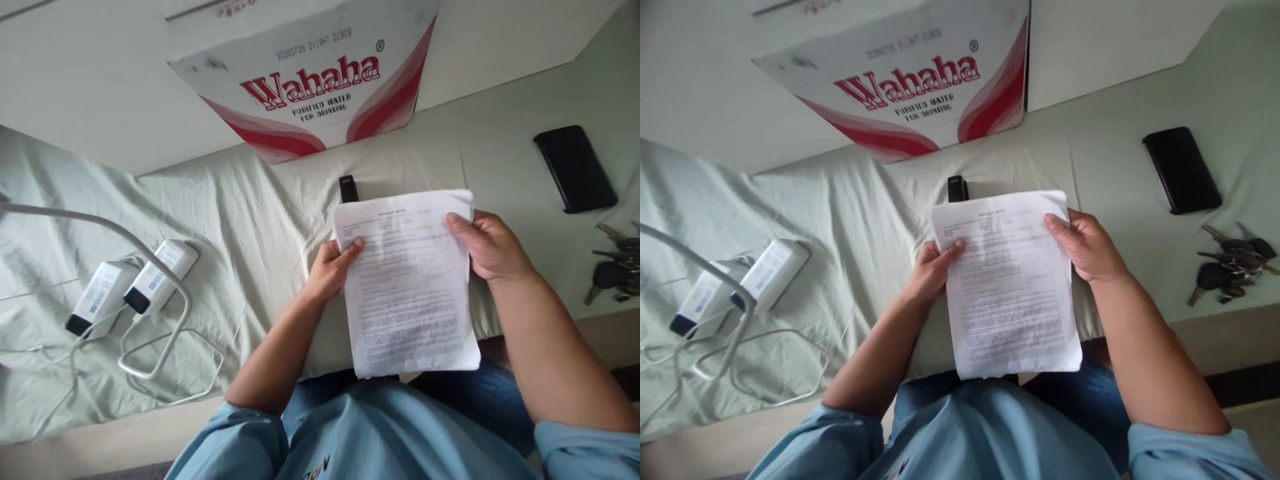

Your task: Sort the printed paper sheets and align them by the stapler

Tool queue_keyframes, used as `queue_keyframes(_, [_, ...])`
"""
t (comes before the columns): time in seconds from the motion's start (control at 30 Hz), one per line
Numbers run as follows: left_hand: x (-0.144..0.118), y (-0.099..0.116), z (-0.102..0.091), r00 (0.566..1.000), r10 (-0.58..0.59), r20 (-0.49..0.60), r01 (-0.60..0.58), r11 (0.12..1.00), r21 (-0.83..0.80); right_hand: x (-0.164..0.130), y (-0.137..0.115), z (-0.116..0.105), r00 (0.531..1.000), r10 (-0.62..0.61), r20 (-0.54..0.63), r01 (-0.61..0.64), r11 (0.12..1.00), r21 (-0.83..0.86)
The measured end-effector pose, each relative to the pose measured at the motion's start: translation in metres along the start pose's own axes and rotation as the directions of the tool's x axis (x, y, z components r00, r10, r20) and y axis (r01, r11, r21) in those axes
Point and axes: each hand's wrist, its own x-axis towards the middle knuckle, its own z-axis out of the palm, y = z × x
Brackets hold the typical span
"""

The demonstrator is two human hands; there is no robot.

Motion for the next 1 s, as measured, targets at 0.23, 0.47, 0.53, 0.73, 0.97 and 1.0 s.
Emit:
queue_keyframes(0.23, [0.002,0.002,0.003,0.989,0.102,-0.105,-0.103,0.995,-0.001,-0.001,0.0,-0.006,0.999,0.053,-0.007,-0.053,0.998,-0.03])
queue_keyframes(0.47, [0.009,0.001,-0.007,0.983,0.133,-0.13,-0.127,0.99,0.059,0.001,0.0,-0.011,0.997,-0.035,-0.076,0.023,0.988,-0.152])
queue_keyframes(0.53, [0.01,0.0,-0.008,0.983,0.133,-0.127,-0.131,0.991,0.021,0.003,0.0,-0.011,0.993,-0.056,-0.102,0.038,0.984,-0.174])
queue_keyframes(0.73, [0.013,-0.003,-0.01,0.982,0.155,-0.104,-0.156,0.988,-0.007,0.006,0.003,-0.013,0.995,-0.021,-0.102,0.0,0.98,-0.198])
queue_keyframes(0.97, [0.017,-0.002,-0.011,0.988,0.14,-0.07,-0.146,0.987,-0.075,0.01,0.001,-0.014,0.996,0.01,-0.091,-0.027,0.983,-0.181])
queue_keyframes(1.0, [0.017,-0.002,-0.012,0.988,0.139,-0.064,-0.144,0.987,-0.077,0.011,0.001,-0.014,0.996,0.02,-0.088,-0.035,0.984,-0.174])
